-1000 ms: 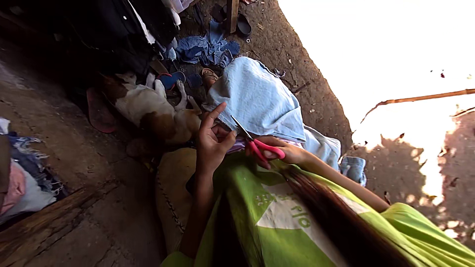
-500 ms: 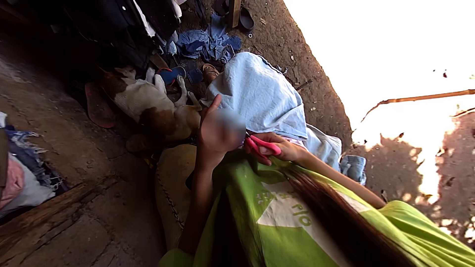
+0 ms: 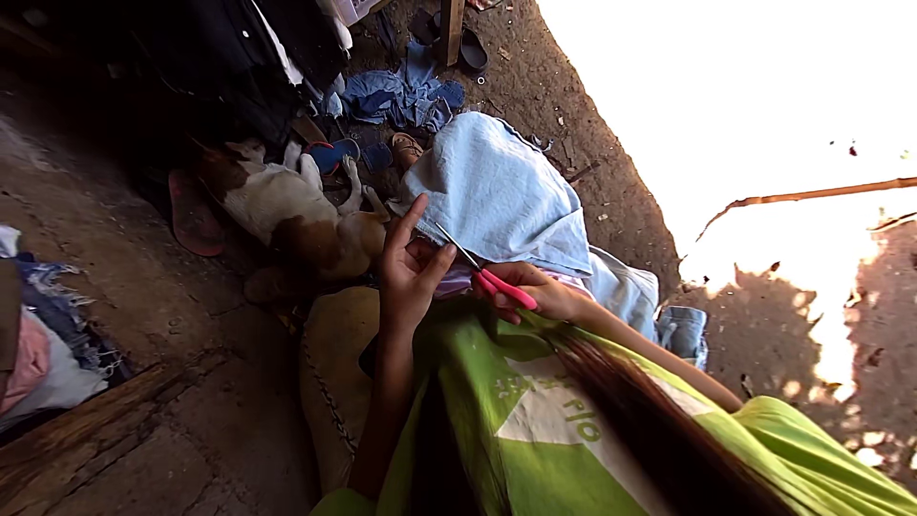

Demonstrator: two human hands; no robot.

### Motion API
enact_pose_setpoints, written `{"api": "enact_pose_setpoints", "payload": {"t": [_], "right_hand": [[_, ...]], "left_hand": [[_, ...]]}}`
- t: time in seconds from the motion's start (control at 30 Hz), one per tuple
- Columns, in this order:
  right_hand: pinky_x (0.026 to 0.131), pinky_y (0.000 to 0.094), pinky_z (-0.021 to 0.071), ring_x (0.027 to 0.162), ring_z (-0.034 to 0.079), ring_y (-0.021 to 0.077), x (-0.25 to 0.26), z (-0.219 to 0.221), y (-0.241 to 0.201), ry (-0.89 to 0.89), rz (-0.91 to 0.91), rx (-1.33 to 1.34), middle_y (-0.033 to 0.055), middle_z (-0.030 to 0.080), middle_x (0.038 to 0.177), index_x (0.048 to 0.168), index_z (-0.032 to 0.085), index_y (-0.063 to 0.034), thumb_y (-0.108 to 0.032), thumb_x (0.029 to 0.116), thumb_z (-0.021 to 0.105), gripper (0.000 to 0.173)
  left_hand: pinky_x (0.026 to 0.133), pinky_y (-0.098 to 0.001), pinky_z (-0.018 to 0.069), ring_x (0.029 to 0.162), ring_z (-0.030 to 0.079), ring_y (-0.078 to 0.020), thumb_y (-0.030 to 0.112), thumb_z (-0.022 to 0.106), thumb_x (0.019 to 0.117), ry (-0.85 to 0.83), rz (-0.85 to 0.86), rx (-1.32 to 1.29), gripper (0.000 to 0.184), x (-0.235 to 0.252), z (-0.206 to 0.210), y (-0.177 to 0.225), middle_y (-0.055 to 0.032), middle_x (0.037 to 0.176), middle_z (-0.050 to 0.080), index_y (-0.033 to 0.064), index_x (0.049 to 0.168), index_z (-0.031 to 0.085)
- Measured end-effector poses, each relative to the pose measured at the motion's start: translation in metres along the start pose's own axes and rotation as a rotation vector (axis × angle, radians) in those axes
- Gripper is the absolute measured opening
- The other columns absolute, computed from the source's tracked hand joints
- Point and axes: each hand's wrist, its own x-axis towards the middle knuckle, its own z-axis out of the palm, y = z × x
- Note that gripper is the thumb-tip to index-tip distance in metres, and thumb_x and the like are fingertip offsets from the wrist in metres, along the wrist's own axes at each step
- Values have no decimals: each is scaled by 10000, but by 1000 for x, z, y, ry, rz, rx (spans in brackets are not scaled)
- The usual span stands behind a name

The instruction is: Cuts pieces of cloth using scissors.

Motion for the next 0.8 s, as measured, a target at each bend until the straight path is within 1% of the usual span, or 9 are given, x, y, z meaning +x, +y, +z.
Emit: {"api": "enact_pose_setpoints", "payload": {"t": [0.07,0.1,0.2,0.33,0.5,0.57,0.67,0.73,0.8], "right_hand": [[558,107,465,612,548,-84,0,-1,0,-11,9,12,-173,598,762,1062,630,-125,-422,1007,608,303],[563,112,466,613,551,-81,0,-1,0,-14,16,20,-175,600,757,1065,634,-129,-470,998,603,349],[567,115,474,608,565,-74,2,1,4,-20,-8,53,-169,612,736,1051,642,-139,-549,982,588,419],[517,88,429,582,535,-98,0,4,11,-32,-107,129,-163,611,742,1019,647,-144,-472,1011,584,334],[559,106,462,613,559,-80,-1,3,9,-26,-62,116,-160,623,761,1045,649,-141,-482,997,603,348],[536,98,450,593,550,-88,-1,3,8,-15,-67,108,-164,620,747,1027,653,-140,-481,996,606,346],[517,85,427,585,527,-102,-3,3,8,-20,-99,104,-162,608,755,1031,645,-127,-437,1015,596,314],[524,85,429,593,526,-103,-4,4,7,-20,-102,85,-162,605,764,1033,640,-125,-417,1022,590,296],[530,85,433,597,528,-103,-5,5,5,-8,-84,64,-168,604,768,1030,641,-131,-403,1020,594,277]], "left_hand": [[610,-161,563,661,609,-13,-107,680,837,-25,-13,-6,773,0,-1,2,-16,1257,591,133,1538,459],[593,-165,564,648,607,-19,-114,679,824,-46,-15,-19,797,0,-2,2,-20,1246,579,134,1546,448],[602,-170,571,663,622,-20,-130,673,817,-84,-6,-61,835,1,-1,1,-25,1312,581,131,1566,413],[567,-154,555,627,606,-9,-129,676,814,-81,17,-96,851,1,-1,2,-22,1306,594,145,1573,405],[577,-161,564,646,614,-14,-121,692,808,-99,20,-100,861,-1,0,2,-31,1315,574,138,1575,398],[568,-149,553,641,611,-8,-121,684,815,-101,23,-95,860,-1,0,2,-28,1305,588,139,1580,390],[542,-140,540,615,614,-3,-133,672,812,-81,23,-89,857,-2,0,3,-21,1255,646,155,1574,404],[552,-144,543,622,597,-9,-127,664,818,-84,24,-75,843,-2,0,3,-30,1273,590,142,1573,405],[551,-131,528,620,591,0,-108,668,825,-39,28,-70,783,-3,2,3,-12,1257,623,147,1536,463]]}}
